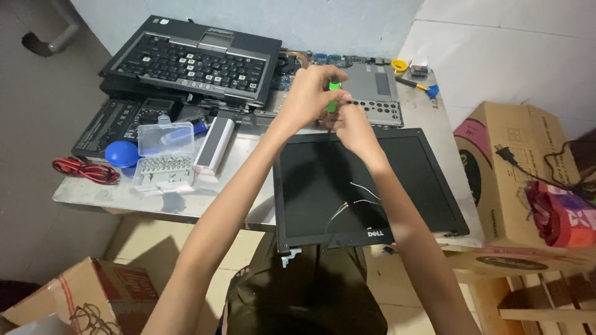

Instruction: Disassembling a laptop screen using a screwdriver and manipulating internal wiring.

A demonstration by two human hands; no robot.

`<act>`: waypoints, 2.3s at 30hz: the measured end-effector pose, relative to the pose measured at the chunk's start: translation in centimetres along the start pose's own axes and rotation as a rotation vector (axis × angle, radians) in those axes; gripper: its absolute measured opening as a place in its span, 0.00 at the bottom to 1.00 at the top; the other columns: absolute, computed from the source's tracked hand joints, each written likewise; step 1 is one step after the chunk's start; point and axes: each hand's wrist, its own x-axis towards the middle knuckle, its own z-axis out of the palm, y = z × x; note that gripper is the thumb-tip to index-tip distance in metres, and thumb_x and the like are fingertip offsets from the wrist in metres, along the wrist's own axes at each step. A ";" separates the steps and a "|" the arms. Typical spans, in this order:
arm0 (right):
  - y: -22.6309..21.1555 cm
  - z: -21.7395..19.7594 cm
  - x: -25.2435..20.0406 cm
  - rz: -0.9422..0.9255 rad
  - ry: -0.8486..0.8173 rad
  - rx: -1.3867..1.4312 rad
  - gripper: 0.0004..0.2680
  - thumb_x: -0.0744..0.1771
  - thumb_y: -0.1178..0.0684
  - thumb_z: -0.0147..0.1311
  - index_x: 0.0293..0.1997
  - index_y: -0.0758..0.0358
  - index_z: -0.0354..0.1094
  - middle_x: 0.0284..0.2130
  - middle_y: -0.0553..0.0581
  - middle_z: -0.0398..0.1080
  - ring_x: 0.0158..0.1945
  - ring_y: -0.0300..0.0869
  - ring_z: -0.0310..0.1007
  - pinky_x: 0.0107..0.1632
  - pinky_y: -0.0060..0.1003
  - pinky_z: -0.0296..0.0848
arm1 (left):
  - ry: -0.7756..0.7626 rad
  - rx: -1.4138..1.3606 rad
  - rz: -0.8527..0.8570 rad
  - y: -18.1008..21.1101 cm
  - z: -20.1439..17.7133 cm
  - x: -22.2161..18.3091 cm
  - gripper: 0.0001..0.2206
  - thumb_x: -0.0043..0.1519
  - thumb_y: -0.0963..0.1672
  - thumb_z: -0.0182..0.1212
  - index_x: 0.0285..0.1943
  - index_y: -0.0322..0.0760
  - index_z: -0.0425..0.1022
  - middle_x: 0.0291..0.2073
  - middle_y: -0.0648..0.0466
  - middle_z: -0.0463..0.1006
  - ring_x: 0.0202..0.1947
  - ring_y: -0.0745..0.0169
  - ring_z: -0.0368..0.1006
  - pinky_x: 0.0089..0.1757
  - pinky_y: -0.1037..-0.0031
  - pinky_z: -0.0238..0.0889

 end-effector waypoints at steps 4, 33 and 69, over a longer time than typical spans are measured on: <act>-1.0 -1.1 -0.1 -0.018 -0.056 0.115 0.04 0.67 0.67 0.51 0.33 0.68 0.70 0.31 0.60 0.83 0.46 0.60 0.86 0.45 0.41 0.73 | 0.043 -0.111 0.010 -1.1 -0.5 -0.3 0.18 0.60 0.48 0.82 0.53 0.36 0.84 0.48 0.53 0.90 0.42 0.60 0.84 0.40 0.66 0.77; -9.5 4.4 1.6 -0.040 -0.168 0.513 0.07 0.73 0.56 0.57 0.59 0.56 0.74 0.44 0.55 0.85 0.45 0.46 0.88 0.43 0.39 0.76 | 0.128 0.455 0.074 -2.7 -8.2 -5.4 0.17 0.75 0.55 0.62 0.47 0.41 0.77 0.19 0.56 0.77 0.20 0.51 0.73 0.24 0.62 0.59; -9.0 6.2 2.3 -0.052 -0.258 0.363 0.05 0.74 0.60 0.54 0.41 0.64 0.70 0.36 0.54 0.81 0.46 0.43 0.82 0.45 0.40 0.65 | -0.005 0.220 -0.031 -1.0 -11.8 -5.5 0.08 0.73 0.40 0.56 0.56 0.36 0.80 0.27 0.51 0.87 0.28 0.56 0.82 0.29 0.63 0.63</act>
